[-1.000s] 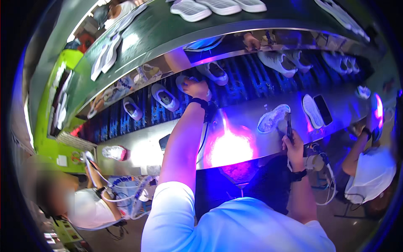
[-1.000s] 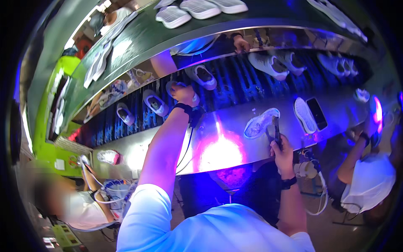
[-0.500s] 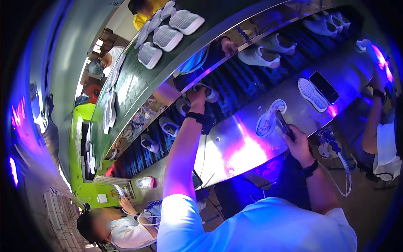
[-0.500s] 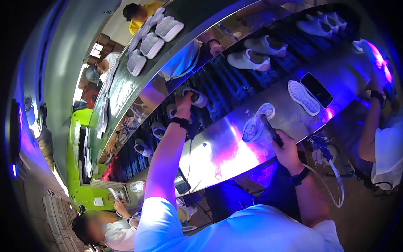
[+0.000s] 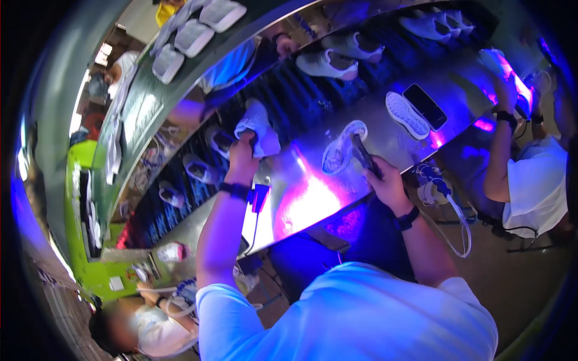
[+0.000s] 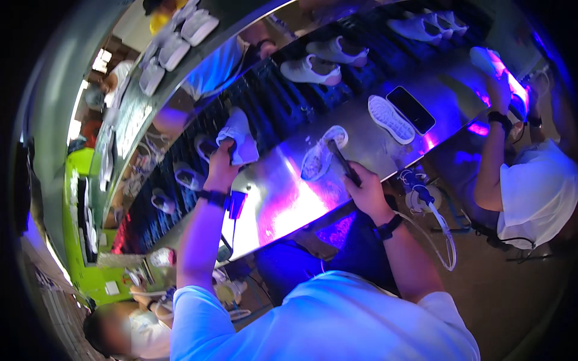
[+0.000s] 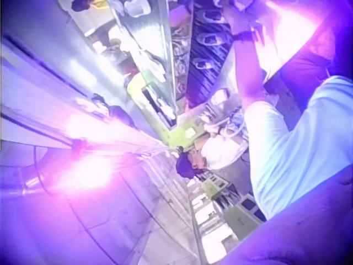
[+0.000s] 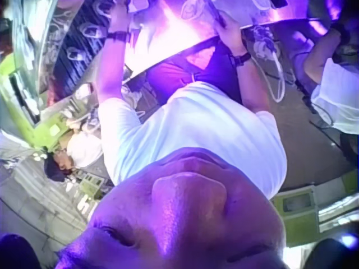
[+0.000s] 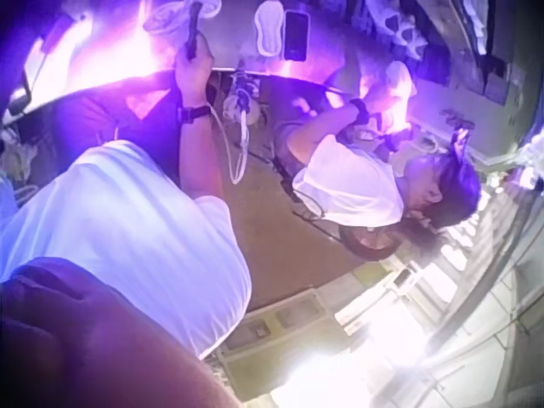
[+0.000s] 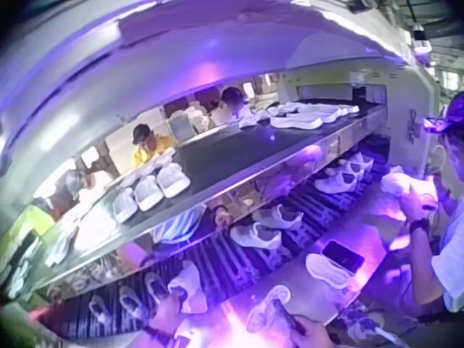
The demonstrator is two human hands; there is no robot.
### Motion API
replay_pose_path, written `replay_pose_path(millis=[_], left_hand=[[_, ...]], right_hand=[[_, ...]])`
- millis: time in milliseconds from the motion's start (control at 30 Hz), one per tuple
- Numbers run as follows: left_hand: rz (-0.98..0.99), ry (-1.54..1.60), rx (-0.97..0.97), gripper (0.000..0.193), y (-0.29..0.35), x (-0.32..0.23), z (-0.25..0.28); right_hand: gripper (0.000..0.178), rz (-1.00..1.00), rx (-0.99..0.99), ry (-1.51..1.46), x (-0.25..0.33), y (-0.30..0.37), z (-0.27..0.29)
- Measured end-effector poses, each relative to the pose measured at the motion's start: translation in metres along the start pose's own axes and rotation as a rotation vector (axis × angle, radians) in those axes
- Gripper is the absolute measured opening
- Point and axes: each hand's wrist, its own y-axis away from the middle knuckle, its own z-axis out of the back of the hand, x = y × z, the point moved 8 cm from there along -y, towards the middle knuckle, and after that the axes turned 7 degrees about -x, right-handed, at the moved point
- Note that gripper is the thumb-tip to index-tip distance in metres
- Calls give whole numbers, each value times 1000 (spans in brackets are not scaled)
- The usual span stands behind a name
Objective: Applying adhesive or sealant to shoe components using a brush under a specialized light on an assembly line.
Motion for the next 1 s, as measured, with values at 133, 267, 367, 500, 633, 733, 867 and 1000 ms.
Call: replay_pose_path(millis=[133,267,367,500,633,733,867,1000], left_hand=[[253,404,-18,61,164,3,26],[81,114,196,70,282,28,53],[-309,-204,345,71,298,-16,69],[-676,-717,287,70,313,-53,59],[-505,-1086,246,64,332,12,8],[-849,-1221,176,44,363,27,-1],[-871,-815,121,64,351,-25,68],[-582,-328,-190,79,351,-31,138]], right_hand=[[33,-53,78,-90,-4,20,-28],[41,-121,138,-127,-3,52,-43],[41,-20,74,54,3,84,-47],[42,40,48,92,21,136,-68],[44,-1,15,57,55,189,-91],[45,29,44,79,74,213,-98],[45,91,96,115,88,225,-105],[46,164,160,195,87,219,-133]])
